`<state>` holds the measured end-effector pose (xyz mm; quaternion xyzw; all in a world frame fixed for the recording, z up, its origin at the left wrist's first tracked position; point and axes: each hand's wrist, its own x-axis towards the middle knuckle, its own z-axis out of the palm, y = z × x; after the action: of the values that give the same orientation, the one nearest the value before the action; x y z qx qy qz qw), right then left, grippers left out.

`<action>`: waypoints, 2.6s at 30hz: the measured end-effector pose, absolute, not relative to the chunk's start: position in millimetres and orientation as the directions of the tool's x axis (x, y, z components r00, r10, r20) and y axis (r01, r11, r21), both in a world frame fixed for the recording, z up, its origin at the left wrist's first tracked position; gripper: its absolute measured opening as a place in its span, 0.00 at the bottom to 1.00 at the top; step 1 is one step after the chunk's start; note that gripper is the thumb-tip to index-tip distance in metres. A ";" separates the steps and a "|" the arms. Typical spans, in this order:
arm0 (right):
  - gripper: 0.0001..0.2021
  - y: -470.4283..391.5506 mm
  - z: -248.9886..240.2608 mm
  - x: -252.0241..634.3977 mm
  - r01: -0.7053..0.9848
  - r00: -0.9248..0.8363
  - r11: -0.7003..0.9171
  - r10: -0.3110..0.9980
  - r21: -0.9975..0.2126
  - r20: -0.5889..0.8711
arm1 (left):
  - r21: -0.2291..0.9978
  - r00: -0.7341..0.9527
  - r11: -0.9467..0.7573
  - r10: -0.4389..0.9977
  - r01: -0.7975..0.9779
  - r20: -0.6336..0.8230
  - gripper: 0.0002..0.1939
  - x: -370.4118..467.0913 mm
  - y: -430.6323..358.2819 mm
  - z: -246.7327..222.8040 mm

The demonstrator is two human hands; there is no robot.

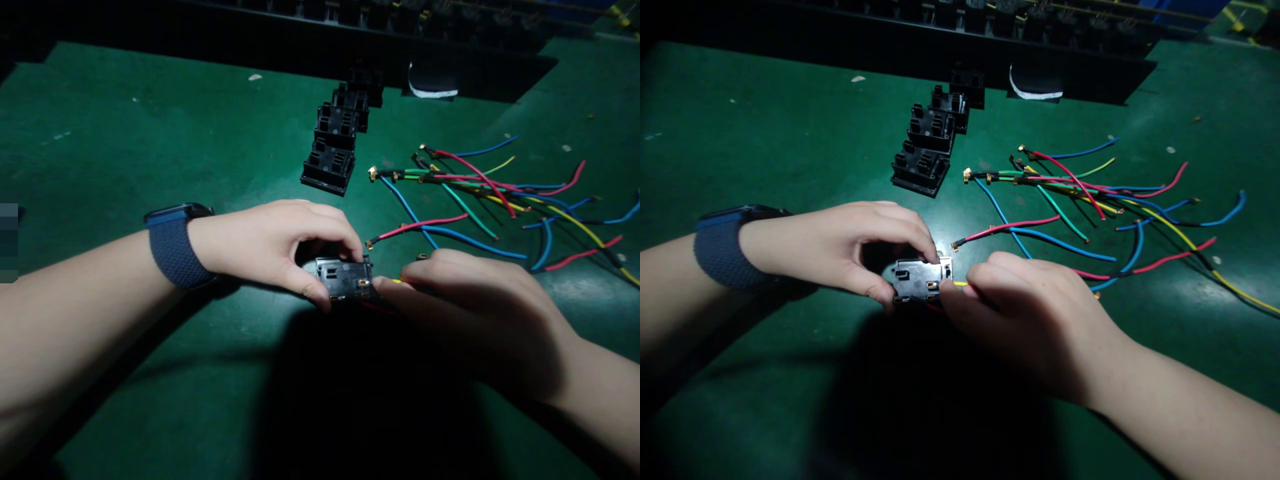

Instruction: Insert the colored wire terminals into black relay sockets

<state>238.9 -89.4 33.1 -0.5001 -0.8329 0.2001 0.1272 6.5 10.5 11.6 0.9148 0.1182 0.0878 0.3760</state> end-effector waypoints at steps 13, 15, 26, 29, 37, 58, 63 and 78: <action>0.09 -84.6 14.4 251.0 0.599 -0.612 0.643 0.752 -0.478 0.244 | 0.728 0.950 -0.669 0.300 0.149 0.081 0.23 5.2 9.5 14.1; 0.07 -83.4 11.7 252.6 0.585 -0.622 0.673 0.730 -0.452 0.281 | 0.731 0.948 -0.670 0.300 0.131 0.105 0.21 5.6 9.0 14.5; 0.04 -78.1 5.2 254.1 0.558 -0.684 0.718 0.682 -0.416 0.259 | 0.597 0.947 -0.793 0.272 0.121 0.169 0.13 9.0 -0.6 19.3; 0.05 -77.5 4.4 253.1 0.535 -0.689 0.727 0.670 -0.431 0.275 | 0.515 0.948 -0.845 0.268 0.145 0.173 0.14 9.6 -3.3 19.9; 0.09 -79.5 5.1 253.8 0.553 -0.697 0.738 0.664 -0.388 0.270 | 0.372 0.966 -0.913 0.226 0.166 0.123 0.18 8.9 -4.6 24.5; 0.06 -78.3 8.9 256.8 0.601 -0.684 0.718 0.689 -0.351 0.239 | 0.340 0.960 -0.928 0.223 0.156 0.171 0.17 9.0 -6.7 24.4; 0.08 -78.4 8.9 257.1 0.594 -0.687 0.724 0.683 -0.352 0.246 | 0.333 0.959 -0.929 0.225 0.159 0.172 0.17 9.1 -6.4 24.9; 0.02 -78.9 5.6 257.8 0.593 -0.693 0.735 0.674 -0.327 0.257 | 0.166 0.962 -0.979 0.157 0.121 0.223 0.14 9.2 -7.7 18.1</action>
<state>257.8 -78.9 5.6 -0.3467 -0.9135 0.1100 0.1825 9.2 -7.7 18.1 0.9876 0.0705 0.1184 0.0757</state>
